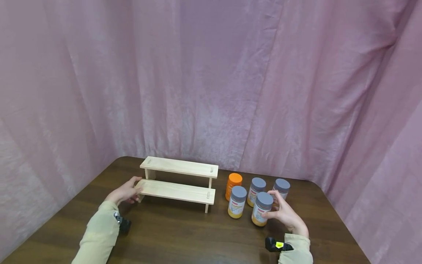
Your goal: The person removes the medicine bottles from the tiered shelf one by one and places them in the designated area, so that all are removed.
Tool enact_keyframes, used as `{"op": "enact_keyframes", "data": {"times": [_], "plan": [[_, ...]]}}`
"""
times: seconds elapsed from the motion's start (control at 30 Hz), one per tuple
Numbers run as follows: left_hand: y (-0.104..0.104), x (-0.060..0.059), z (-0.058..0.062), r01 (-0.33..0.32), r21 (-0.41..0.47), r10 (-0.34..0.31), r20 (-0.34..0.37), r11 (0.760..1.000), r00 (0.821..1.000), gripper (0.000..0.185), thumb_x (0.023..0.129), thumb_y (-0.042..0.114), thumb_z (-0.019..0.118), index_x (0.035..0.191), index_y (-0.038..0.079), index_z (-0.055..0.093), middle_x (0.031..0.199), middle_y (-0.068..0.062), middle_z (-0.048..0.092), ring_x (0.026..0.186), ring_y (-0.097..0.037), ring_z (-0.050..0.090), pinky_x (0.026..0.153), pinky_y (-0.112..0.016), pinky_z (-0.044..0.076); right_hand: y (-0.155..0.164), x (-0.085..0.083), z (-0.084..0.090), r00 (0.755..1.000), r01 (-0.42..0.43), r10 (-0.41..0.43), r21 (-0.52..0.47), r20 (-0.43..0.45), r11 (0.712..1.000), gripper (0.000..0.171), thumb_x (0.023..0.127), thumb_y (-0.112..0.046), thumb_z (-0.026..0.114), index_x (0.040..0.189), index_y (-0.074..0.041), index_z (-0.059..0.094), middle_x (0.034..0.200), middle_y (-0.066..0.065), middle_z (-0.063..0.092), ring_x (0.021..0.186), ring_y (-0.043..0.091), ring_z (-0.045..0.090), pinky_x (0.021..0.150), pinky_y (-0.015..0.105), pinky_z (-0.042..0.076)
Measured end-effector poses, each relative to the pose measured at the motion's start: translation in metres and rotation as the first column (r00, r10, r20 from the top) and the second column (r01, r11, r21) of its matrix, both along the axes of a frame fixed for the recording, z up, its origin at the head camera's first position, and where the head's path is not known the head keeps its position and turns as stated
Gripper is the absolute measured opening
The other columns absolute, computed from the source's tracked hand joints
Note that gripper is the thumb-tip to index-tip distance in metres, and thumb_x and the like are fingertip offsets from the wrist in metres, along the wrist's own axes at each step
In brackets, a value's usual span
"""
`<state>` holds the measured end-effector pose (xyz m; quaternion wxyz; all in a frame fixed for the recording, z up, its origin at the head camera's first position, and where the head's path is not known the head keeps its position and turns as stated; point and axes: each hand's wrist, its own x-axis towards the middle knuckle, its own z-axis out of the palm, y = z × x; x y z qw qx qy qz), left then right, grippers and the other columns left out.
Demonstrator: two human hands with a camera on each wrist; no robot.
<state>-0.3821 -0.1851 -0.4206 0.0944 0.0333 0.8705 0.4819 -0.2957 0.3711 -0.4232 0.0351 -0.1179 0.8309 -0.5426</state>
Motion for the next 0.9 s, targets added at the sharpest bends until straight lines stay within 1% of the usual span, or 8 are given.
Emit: {"op": "enact_keyframes", "data": {"times": [0.07, 0.27, 0.37, 0.5, 0.63, 0.73, 0.83, 0.9], "plan": [[0.001, 0.001, 0.001, 0.001, -0.005, -0.001, -0.001, 1.000, 1.000, 0.055, 0.099, 0.006, 0.045, 0.145, -0.003, 0.016, 0.081, -0.013, 0.055, 0.057, -0.012, 0.055, 0.056, -0.027, 0.045, -0.001, 0.000, 0.000, 1.000, 0.001, -0.001, 0.001, 0.008, 1.000, 0.077, 0.079, -0.003, 0.076, 0.134, 0.001, 0.022, 0.127, 0.018, 0.051, 0.124, 0.047, 0.047, 0.089, 0.045, 0.048], [-0.002, 0.003, 0.001, -0.005, -0.021, 0.006, 0.012, 1.000, 1.000, 0.056, 0.099, 0.007, 0.046, 0.145, -0.004, 0.016, 0.076, -0.010, 0.055, 0.055, -0.011, 0.055, 0.055, -0.026, 0.044, -0.003, -0.001, -0.002, 0.999, -0.002, 0.001, 0.015, 0.040, 1.000, 0.080, 0.080, -0.006, 0.075, 0.136, -0.001, 0.018, 0.136, 0.035, 0.039, 0.128, 0.057, 0.038, 0.094, 0.050, 0.046], [-0.003, 0.003, 0.002, -0.004, -0.039, 0.004, 0.015, 0.999, 1.000, 0.056, 0.098, 0.006, 0.047, 0.144, -0.004, 0.016, 0.077, -0.010, 0.055, 0.055, -0.010, 0.055, 0.054, -0.026, 0.044, 0.000, -0.002, -0.002, 0.999, -0.023, 0.022, 0.038, 0.042, 0.999, 0.082, 0.082, -0.014, 0.076, 0.137, -0.002, 0.017, 0.138, 0.037, 0.035, 0.130, 0.062, 0.031, 0.095, 0.051, 0.045], [-0.002, 0.002, 0.005, 0.005, -0.051, -0.004, 0.019, 0.999, 1.000, 0.058, 0.097, 0.007, 0.050, 0.144, -0.004, 0.018, 0.079, -0.010, 0.054, 0.055, -0.010, 0.056, 0.054, -0.026, 0.044, 0.003, 0.000, -0.002, 0.999, -0.044, 0.043, 0.078, 0.015, 0.996, 0.081, 0.083, -0.018, 0.075, 0.137, -0.002, 0.017, 0.136, 0.039, 0.034, 0.126, 0.065, 0.032, 0.092, 0.047, 0.046], [-0.002, 0.001, 0.005, 0.004, -0.058, -0.003, 0.020, 0.998, 1.000, 0.059, 0.096, 0.007, 0.052, 0.143, -0.003, 0.019, 0.076, -0.008, 0.054, 0.056, -0.010, 0.056, 0.055, -0.026, 0.045, 0.000, 0.002, -0.001, 0.999, -0.031, 0.030, 0.053, 0.027, 0.998, 0.080, 0.081, -0.010, 0.076, 0.134, 0.003, 0.017, 0.146, 0.042, 0.017, 0.129, 0.065, 0.030, 0.095, 0.052, 0.045], [-0.003, 0.002, 0.004, -0.007, -0.063, 0.008, 0.006, 0.998, 1.000, 0.058, 0.096, 0.007, 0.052, 0.143, -0.004, 0.019, 0.077, -0.008, 0.053, 0.056, -0.010, 0.056, 0.054, -0.025, 0.045, -0.005, 0.003, 0.002, 0.999, -0.026, 0.025, 0.045, 0.038, 0.999, 0.077, 0.081, -0.004, 0.074, 0.134, 0.004, 0.019, 0.149, 0.042, 0.011, 0.131, 0.064, 0.029, 0.097, 0.056, 0.043], [-0.005, 0.003, 0.003, -0.017, -0.069, 0.016, -0.011, 0.998, 1.000, 0.057, 0.096, 0.006, 0.052, 0.142, -0.005, 0.021, 0.079, -0.011, 0.054, 0.057, -0.011, 0.056, 0.055, -0.026, 0.045, -0.007, 0.003, 0.003, 0.998, -0.022, 0.020, 0.048, 0.059, 0.999, 0.078, 0.081, -0.003, 0.073, 0.136, 0.002, 0.018, 0.151, 0.041, 0.006, 0.133, 0.064, 0.024, 0.101, 0.061, 0.040], [-0.006, 0.004, 0.003, -0.019, -0.077, 0.018, -0.014, 0.997, 1.000, 0.057, 0.096, 0.006, 0.052, 0.142, -0.005, 0.022, 0.081, -0.013, 0.055, 0.057, -0.011, 0.056, 0.055, -0.026, 0.045, -0.008, 0.003, 0.003, 0.998, -0.016, 0.012, 0.062, 0.062, 0.998, 0.081, 0.082, -0.006, 0.074, 0.138, 0.002, 0.017, 0.149, 0.042, 0.014, 0.133, 0.064, 0.025, 0.101, 0.061, 0.040]]}}
